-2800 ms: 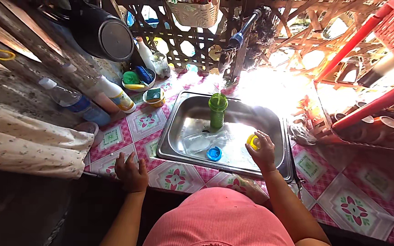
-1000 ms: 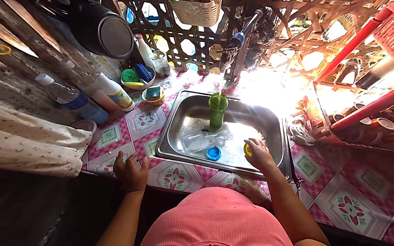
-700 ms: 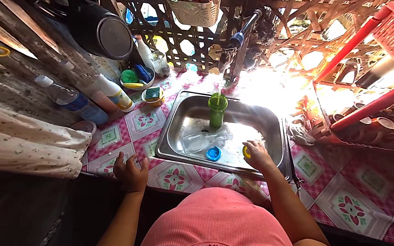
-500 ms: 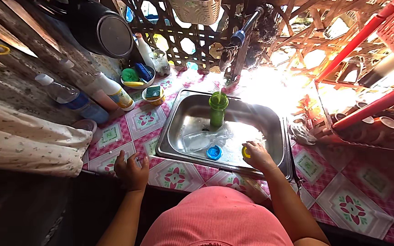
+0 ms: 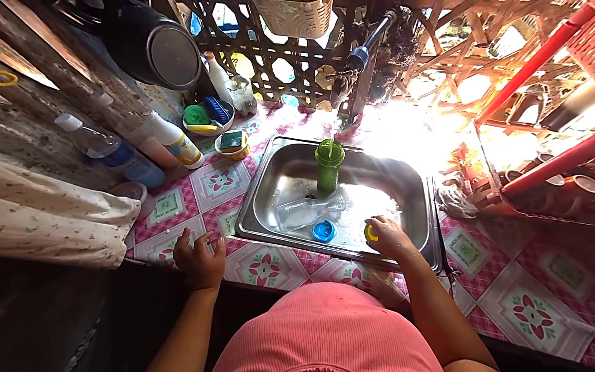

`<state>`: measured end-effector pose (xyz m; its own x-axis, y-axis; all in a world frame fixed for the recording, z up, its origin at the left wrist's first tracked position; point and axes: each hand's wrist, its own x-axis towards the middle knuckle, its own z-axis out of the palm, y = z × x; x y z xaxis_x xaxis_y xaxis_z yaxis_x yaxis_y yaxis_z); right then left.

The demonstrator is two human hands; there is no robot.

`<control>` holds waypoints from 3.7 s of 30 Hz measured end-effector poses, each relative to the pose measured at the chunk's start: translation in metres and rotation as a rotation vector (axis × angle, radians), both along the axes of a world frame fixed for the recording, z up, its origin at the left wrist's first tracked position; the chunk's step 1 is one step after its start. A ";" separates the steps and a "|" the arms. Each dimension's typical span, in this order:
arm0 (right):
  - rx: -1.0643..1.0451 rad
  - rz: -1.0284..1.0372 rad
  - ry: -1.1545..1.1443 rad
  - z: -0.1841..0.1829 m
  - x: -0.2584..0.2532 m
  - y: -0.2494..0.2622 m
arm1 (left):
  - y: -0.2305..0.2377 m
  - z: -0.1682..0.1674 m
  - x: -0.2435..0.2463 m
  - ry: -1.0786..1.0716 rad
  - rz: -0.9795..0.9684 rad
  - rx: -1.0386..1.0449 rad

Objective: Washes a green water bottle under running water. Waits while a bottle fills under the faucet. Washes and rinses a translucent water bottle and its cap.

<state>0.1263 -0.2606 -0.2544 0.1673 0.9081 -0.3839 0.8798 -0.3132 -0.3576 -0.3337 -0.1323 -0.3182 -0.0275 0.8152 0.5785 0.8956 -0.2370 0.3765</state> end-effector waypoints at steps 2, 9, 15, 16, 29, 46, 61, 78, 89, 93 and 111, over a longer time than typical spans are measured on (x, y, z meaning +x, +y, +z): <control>-0.009 0.000 0.008 0.001 0.000 0.000 | 0.000 0.001 0.001 0.003 0.002 -0.002; -0.024 -0.006 0.014 0.004 -0.001 0.000 | -0.006 -0.008 -0.007 -0.123 -0.105 0.099; -0.008 0.009 0.012 0.004 -0.002 -0.001 | -0.009 -0.001 -0.002 -0.093 -0.102 0.159; -0.010 0.013 0.013 0.004 -0.003 -0.001 | -0.008 -0.003 -0.003 -0.085 -0.103 0.158; -0.032 0.020 0.001 0.008 -0.003 0.000 | -0.006 -0.005 -0.004 -0.078 -0.065 0.229; -0.069 -0.012 -0.019 0.008 -0.004 -0.003 | -0.003 -0.002 -0.003 -0.036 0.002 0.099; -0.031 -0.028 0.032 0.008 -0.003 -0.002 | -0.003 -0.004 -0.002 -0.037 0.003 0.098; -0.009 -0.005 -0.095 0.009 -0.007 -0.002 | -0.006 0.002 0.000 0.037 0.025 0.053; -0.043 -0.022 -0.103 0.009 -0.008 -0.002 | -0.001 -0.001 -0.003 0.047 -0.039 -0.003; -0.039 -0.017 -0.098 0.009 -0.007 -0.002 | -0.001 -0.001 -0.002 0.024 -0.058 0.005; -0.016 -0.039 -0.029 0.008 -0.005 -0.004 | 0.000 -0.001 -0.003 0.013 -0.090 0.018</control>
<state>0.1210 -0.2651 -0.2459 0.2135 0.8944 -0.3930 0.8769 -0.3528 -0.3265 -0.3363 -0.1328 -0.3191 0.0528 0.8036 0.5928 0.8753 -0.3229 0.3598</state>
